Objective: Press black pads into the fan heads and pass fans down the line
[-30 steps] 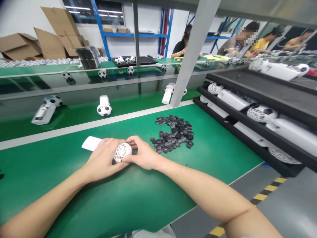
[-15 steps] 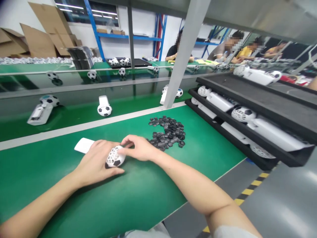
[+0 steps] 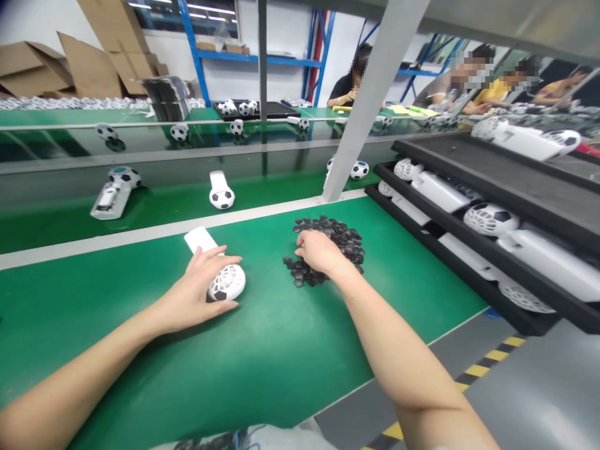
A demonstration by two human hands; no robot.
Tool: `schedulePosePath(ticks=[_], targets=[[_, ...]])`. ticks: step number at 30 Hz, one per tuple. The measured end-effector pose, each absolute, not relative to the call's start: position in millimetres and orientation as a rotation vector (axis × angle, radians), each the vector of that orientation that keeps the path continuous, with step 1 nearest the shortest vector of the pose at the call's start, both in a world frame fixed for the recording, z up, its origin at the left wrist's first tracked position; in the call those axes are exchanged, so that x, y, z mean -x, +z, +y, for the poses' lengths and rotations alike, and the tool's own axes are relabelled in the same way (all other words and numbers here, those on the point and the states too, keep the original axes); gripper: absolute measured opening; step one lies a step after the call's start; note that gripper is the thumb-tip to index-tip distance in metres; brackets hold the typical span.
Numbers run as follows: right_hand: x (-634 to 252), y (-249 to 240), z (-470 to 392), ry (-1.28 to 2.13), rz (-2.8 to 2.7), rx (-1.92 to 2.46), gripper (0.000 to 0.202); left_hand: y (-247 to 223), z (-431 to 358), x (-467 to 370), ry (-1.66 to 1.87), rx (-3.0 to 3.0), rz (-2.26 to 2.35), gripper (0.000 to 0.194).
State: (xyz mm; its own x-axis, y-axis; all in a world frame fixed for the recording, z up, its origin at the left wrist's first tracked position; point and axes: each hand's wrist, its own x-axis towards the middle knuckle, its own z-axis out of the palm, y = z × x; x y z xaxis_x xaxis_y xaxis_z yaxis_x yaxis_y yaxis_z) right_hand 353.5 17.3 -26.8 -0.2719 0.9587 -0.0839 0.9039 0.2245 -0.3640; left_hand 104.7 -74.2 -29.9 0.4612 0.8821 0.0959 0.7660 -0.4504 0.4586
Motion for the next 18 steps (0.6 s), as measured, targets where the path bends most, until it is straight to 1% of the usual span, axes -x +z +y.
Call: schedulePosePath(ticks=[4,6,8,10,14,18], targets=[[-344,-21,8,0.554,-2.369,1.609,0.007,-31,-75,-104,0.539,-2.256,1.433,0.057],[-334,-20,-2,0.752,-2.323,1.399,0.006,-32,-76,-105,0.580,-2.201,1.425,0.053],[-324,-19,-14,1.030,-2.231,1.152,0.010,-31,-75,-104,0.579,-2.193,1.316,0.051],[-315,-17,-24,1.185,-2.160,0.981,0.013,-29,-72,-101,0.551,-2.190,1.205,0.051],[-308,-15,-36,1.083,-2.230,0.807,0.007,-25,-68,-97,0.548,-2.170,1.125,0.052],[-306,-19,-39,0.953,-2.337,0.648,0.015,-25,-68,-98,0.561,-2.176,1.124,0.050]])
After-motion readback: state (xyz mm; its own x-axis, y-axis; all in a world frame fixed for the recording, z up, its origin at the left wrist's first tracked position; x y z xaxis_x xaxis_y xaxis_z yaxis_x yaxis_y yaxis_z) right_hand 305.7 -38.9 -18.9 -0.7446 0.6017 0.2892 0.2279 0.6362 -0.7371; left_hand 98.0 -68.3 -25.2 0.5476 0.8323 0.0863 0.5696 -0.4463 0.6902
